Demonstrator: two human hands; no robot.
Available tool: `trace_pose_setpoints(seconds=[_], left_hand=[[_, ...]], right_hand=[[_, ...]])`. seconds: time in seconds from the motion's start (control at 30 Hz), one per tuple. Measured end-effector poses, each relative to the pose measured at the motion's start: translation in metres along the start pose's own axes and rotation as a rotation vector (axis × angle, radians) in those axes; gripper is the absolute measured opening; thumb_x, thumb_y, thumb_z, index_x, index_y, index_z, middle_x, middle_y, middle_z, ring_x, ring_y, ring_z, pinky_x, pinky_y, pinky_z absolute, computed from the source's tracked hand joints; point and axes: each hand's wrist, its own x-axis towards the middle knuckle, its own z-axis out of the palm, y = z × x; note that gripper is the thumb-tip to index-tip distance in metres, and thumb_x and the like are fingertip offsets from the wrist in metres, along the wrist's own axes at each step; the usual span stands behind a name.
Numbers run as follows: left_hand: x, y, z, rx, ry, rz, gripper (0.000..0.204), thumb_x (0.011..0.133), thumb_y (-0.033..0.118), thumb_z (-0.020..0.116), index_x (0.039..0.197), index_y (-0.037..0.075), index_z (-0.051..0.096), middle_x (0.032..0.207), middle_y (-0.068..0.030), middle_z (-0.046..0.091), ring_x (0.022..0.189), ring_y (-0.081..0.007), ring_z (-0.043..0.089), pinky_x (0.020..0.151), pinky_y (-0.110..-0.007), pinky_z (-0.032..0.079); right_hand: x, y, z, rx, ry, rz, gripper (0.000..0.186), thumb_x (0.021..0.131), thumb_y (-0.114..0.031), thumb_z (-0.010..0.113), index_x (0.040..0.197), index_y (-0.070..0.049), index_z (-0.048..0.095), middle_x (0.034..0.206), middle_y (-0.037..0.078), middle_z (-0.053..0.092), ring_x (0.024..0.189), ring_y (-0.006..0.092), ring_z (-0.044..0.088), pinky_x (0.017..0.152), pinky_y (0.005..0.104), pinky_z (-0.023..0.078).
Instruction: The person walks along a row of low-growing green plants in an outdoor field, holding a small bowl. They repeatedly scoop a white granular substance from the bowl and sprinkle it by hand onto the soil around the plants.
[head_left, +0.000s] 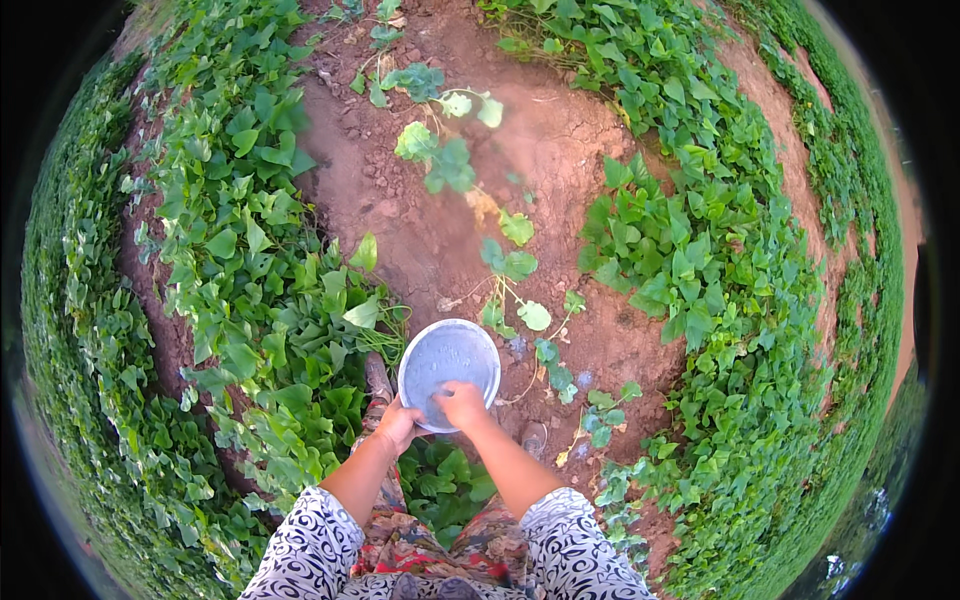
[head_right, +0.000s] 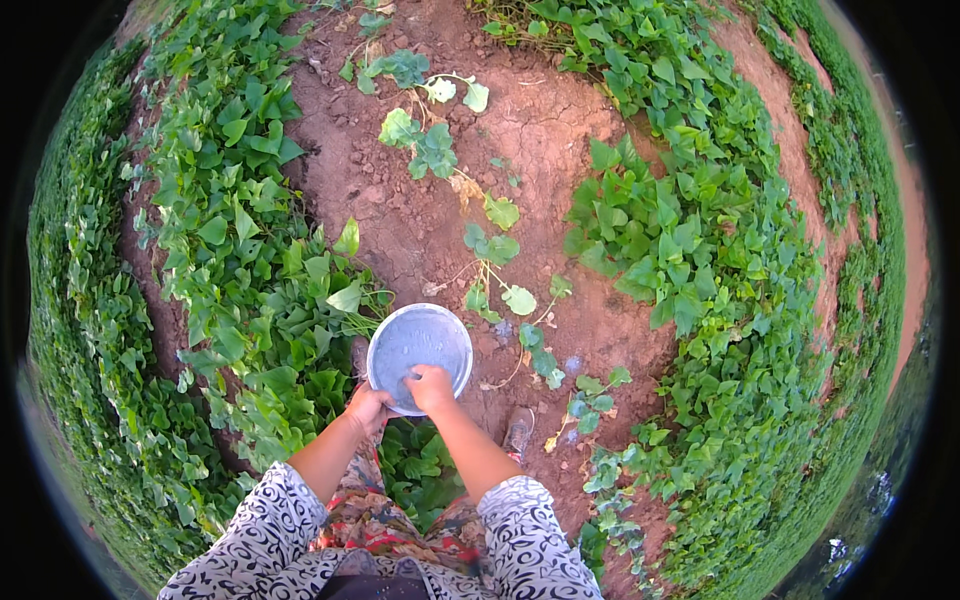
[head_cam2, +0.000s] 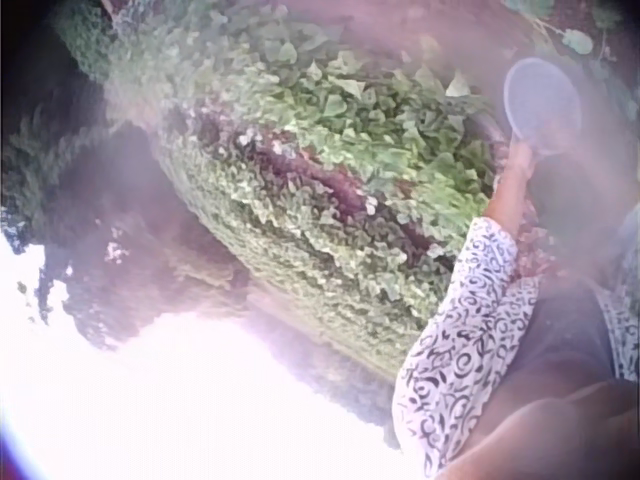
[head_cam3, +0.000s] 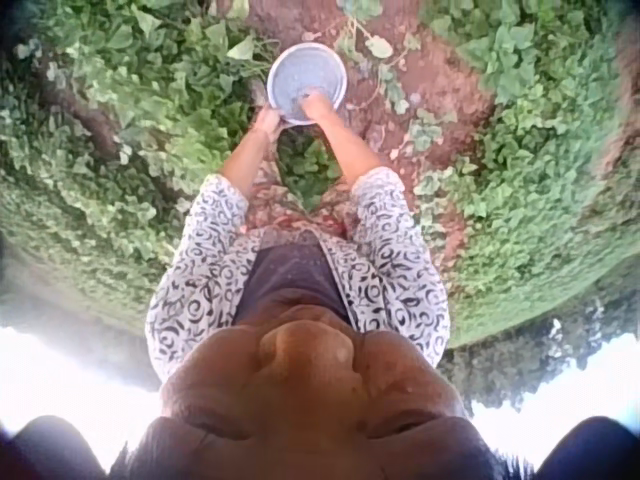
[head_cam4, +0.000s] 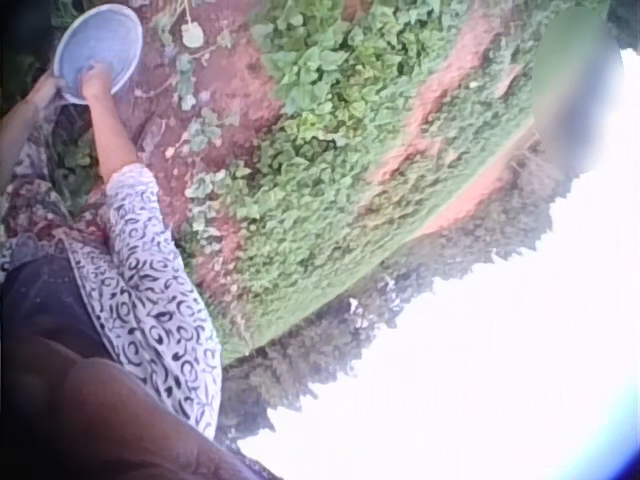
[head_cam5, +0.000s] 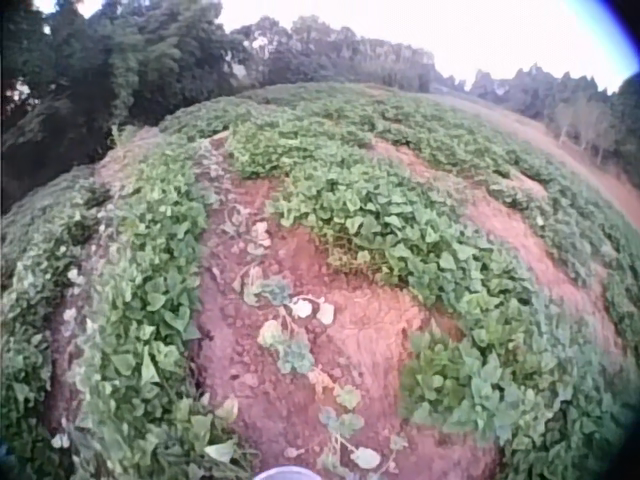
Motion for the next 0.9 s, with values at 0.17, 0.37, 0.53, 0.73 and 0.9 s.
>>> trace_pose_setpoints(seconds=[0.17,0.37,0.53,0.73,0.9], left_hand=[[0.015,0.043,0.005,0.050,0.051,0.053,0.070,0.069,-0.012,0.046,0.134,0.010,0.033,0.121,-0.0143,0.051,0.104,-0.0337,0.057,0.080,-0.051,0.054],[0.017,0.079,-0.010,0.050,0.083,0.069,0.072,0.068,-0.011,0.045,0.135,0.012,0.033,0.124,-0.0145,0.050,0.106,-0.0343,0.057,0.081,-0.051,0.054],[-0.017,0.109,-0.034,0.023,0.089,0.054,0.072,0.067,-0.012,0.046,0.134,0.011,0.033,0.125,-0.0150,0.049,0.109,-0.0369,0.055,0.083,-0.054,0.053],[-0.067,0.165,-0.054,-0.012,-0.031,0.010,0.069,0.070,-0.012,0.047,0.134,0.008,0.032,0.123,-0.0146,0.050,0.105,-0.0339,0.057,0.078,-0.052,0.055],[-0.081,0.228,-0.050,-0.043,-0.063,0.064,0.067,0.069,-0.011,0.047,0.132,0.008,0.034,0.121,-0.0144,0.051,0.104,-0.0332,0.057,0.077,-0.051,0.056]], right_hand=[[0.058,-0.022,-0.040,0.353,0.023,0.136,0.021,0.077,-0.013,0.070,0.092,0.001,0.070,0.069,0.008,0.067,0.058,0.0086,0.060,0.054,0.0251,0.047],[0.140,-0.056,-0.085,0.139,0.366,0.134,0.052,0.073,-0.024,0.073,0.117,0.000,0.059,0.108,0.020,0.063,0.099,0.0258,0.063,0.086,0.0329,0.049],[0.098,-0.116,-0.046,-0.088,0.240,-0.009,0.020,0.076,-0.018,0.064,0.091,-0.005,0.068,0.085,0.018,0.067,0.084,0.0325,0.065,0.078,0.0386,0.051],[0.066,-0.215,0.003,-0.493,0.063,-0.092,0.033,0.082,-0.018,0.061,0.111,-0.005,0.055,0.114,0.022,0.055,0.099,0.0387,0.058,0.085,0.0449,0.047],[0.069,-0.279,0.002,-0.570,-0.068,-0.003,0.035,0.085,-0.024,0.057,0.112,-0.002,0.050,0.115,0.025,0.052,0.099,0.0409,0.057,0.084,0.0475,0.047]])
